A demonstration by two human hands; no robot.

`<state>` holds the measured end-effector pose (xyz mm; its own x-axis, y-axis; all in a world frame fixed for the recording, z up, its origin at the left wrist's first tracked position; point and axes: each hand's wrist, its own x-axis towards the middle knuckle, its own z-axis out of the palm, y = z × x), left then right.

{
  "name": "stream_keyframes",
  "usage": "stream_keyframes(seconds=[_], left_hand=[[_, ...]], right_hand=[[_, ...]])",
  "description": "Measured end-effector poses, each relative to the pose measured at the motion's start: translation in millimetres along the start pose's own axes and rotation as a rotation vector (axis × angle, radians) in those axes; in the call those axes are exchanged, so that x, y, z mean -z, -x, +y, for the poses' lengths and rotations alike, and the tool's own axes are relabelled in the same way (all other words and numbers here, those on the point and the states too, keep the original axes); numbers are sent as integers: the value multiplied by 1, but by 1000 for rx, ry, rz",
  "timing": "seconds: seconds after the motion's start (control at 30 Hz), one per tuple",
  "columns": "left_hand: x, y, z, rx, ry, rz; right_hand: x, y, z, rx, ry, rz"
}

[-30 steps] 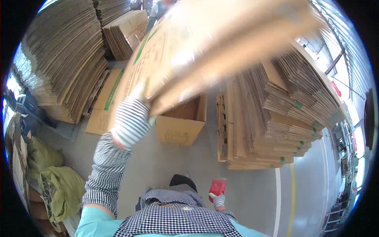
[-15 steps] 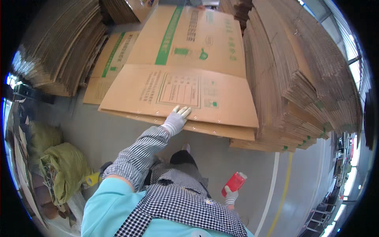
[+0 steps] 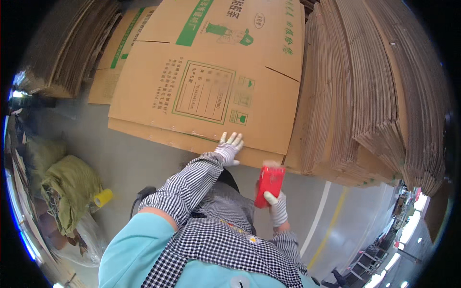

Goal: Gathering tape and tape dispensers to assist in the assembly and stacking of cardboard boxes on a factory floor.

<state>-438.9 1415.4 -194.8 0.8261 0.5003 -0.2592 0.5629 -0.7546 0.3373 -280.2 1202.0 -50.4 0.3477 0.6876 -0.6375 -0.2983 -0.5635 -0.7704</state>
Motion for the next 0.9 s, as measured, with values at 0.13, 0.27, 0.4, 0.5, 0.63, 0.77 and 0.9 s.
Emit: stream_keyframes(seconds=[0.13, 0.27, 0.4, 0.5, 0.63, 0.77, 0.9], left_hand=[[23, -30, -24, 51, 1559, 78], [110, 5, -36, 3, 2024, -200], [173, 33, -69, -458, 2322, 47], [207, 33, -108, -371, 2158, 221], [180, -35, -185, 256, 2136, 524], [216, -76, -338, 910, 824, 636], [192, -60, -445, 1050, 730, 1185]], right_hand=[[-31, -32, -94, 239, 121, -345], [-65, -61, -165, 348, 348, -555], [-113, -115, -192, 468, 667, -570], [-147, -155, -208, 565, 808, -518], [-198, -236, -242, 649, 1036, -569], [-247, -356, -306, 389, 1207, -511], [-327, -452, -331, 108, 1275, -584]])
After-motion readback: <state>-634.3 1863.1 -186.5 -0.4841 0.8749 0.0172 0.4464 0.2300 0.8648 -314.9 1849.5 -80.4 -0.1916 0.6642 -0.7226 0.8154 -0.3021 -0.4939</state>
